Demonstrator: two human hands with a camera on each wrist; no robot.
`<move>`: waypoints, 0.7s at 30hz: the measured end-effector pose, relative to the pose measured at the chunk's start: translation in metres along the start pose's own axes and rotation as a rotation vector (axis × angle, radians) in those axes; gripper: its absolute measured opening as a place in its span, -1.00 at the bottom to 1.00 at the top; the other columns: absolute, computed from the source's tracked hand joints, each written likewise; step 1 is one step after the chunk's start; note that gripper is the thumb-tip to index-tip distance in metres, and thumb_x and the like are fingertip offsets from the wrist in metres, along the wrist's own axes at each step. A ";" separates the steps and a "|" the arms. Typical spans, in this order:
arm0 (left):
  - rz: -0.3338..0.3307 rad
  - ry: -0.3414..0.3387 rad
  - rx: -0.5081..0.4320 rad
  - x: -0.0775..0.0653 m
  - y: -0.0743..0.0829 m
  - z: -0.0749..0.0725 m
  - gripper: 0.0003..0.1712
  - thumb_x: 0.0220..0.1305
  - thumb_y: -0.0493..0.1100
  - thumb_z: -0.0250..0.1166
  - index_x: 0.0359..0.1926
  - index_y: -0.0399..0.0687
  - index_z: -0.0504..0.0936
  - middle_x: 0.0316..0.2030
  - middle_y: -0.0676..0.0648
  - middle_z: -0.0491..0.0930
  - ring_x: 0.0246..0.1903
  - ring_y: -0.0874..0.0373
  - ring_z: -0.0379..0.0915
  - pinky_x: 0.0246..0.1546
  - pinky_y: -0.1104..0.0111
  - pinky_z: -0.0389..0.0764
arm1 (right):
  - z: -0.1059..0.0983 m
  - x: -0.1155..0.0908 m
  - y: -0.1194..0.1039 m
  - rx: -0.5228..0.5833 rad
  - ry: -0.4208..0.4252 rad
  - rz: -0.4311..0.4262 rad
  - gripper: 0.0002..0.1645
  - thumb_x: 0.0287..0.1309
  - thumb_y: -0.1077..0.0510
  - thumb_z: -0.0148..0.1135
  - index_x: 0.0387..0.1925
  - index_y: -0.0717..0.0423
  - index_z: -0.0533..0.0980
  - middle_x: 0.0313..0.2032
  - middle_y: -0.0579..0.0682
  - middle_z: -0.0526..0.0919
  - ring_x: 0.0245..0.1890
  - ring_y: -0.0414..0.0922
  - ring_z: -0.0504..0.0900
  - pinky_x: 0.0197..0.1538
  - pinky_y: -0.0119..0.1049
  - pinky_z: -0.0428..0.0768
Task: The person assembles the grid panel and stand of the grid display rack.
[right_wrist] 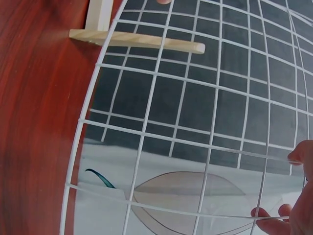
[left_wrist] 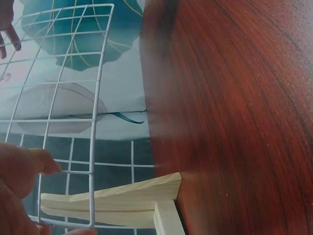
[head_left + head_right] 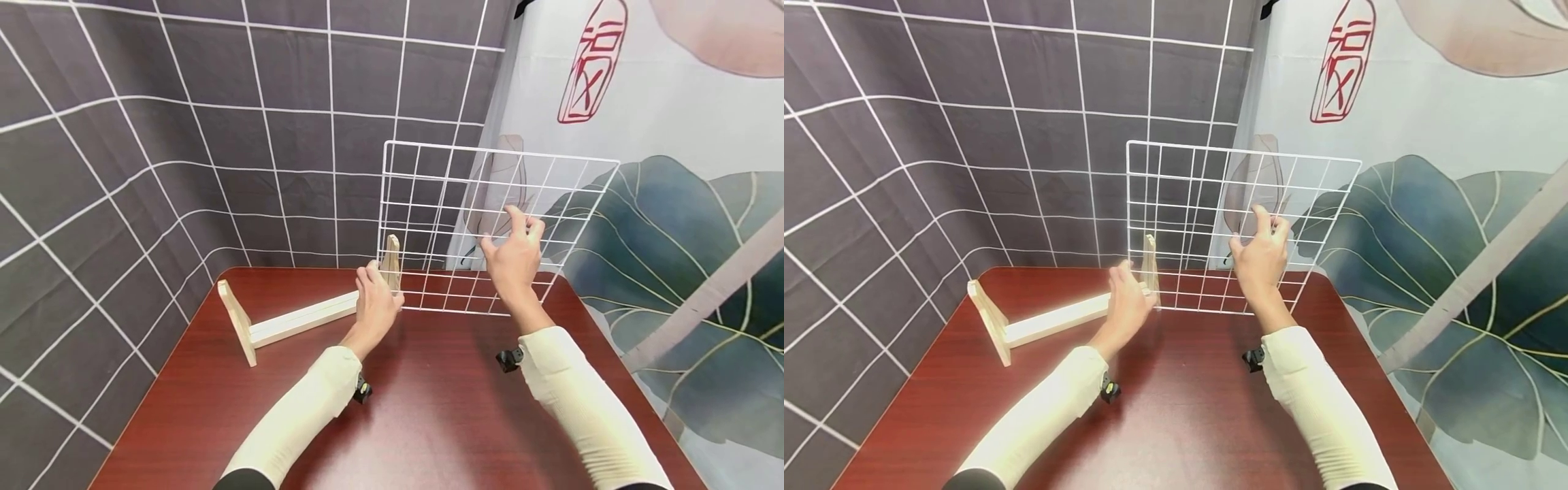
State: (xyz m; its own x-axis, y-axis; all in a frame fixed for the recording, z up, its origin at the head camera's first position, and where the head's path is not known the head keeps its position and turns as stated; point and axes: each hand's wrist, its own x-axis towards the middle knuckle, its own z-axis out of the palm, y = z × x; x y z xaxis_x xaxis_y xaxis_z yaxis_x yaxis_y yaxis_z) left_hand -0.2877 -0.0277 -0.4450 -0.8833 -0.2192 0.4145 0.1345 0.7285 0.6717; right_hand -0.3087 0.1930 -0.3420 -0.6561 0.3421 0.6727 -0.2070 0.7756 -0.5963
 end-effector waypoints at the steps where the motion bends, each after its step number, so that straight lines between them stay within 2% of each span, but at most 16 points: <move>1: -0.002 0.002 0.002 0.000 0.000 0.000 -0.06 -0.06 -0.24 0.53 0.29 -0.19 0.20 0.06 -0.26 0.30 0.09 -0.19 0.36 -0.11 0.02 0.66 | 0.000 0.000 0.000 0.003 -0.001 0.001 -0.29 0.01 0.13 0.45 0.26 -0.08 0.46 0.15 0.28 0.38 -0.11 0.35 0.56 -0.08 0.27 0.54; 5: 0.009 0.006 0.009 0.001 -0.003 0.001 -0.04 -0.03 -0.20 0.55 0.32 -0.16 0.18 0.06 -0.25 0.30 0.09 -0.17 0.35 -0.13 0.04 0.68 | -0.001 0.000 0.000 0.007 0.002 -0.006 -0.29 0.02 0.12 0.46 0.25 -0.08 0.46 0.13 0.28 0.39 -0.15 0.35 0.56 -0.11 0.27 0.54; 12: 0.102 0.015 0.023 0.004 -0.009 -0.008 0.05 0.02 -0.10 0.60 0.43 -0.11 0.16 0.07 -0.27 0.31 0.08 -0.18 0.33 -0.20 0.02 0.69 | -0.002 0.001 0.001 0.016 0.026 -0.022 -0.29 -0.02 0.15 0.46 0.23 -0.05 0.47 0.12 0.29 0.41 -0.23 0.36 0.54 -0.17 0.27 0.52; 16: 0.143 0.028 0.023 0.007 -0.014 -0.022 0.06 0.00 -0.13 0.60 0.45 -0.14 0.20 0.09 -0.31 0.31 0.08 -0.22 0.31 -0.10 0.00 0.65 | -0.003 0.002 0.002 0.024 0.033 -0.023 -0.30 -0.02 0.16 0.45 0.22 -0.04 0.47 0.10 0.29 0.41 -0.27 0.30 0.54 -0.19 0.25 0.51; 21: 0.109 0.014 0.064 0.013 -0.024 -0.051 -0.05 0.09 -0.15 0.51 0.45 -0.14 0.23 0.18 -0.33 0.29 0.14 -0.27 0.28 0.00 -0.05 0.59 | -0.004 0.004 0.004 0.018 0.036 -0.018 -0.31 0.00 0.15 0.45 0.23 -0.04 0.47 0.08 0.28 0.40 -0.26 0.23 0.54 -0.20 0.23 0.51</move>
State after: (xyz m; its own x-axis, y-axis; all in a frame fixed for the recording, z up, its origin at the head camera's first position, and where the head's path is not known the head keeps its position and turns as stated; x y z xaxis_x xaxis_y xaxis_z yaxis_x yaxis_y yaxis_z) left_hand -0.2797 -0.0809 -0.4245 -0.8588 -0.1450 0.4914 0.1997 0.7885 0.5817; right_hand -0.3092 0.1993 -0.3403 -0.6255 0.3474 0.6986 -0.2321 0.7720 -0.5917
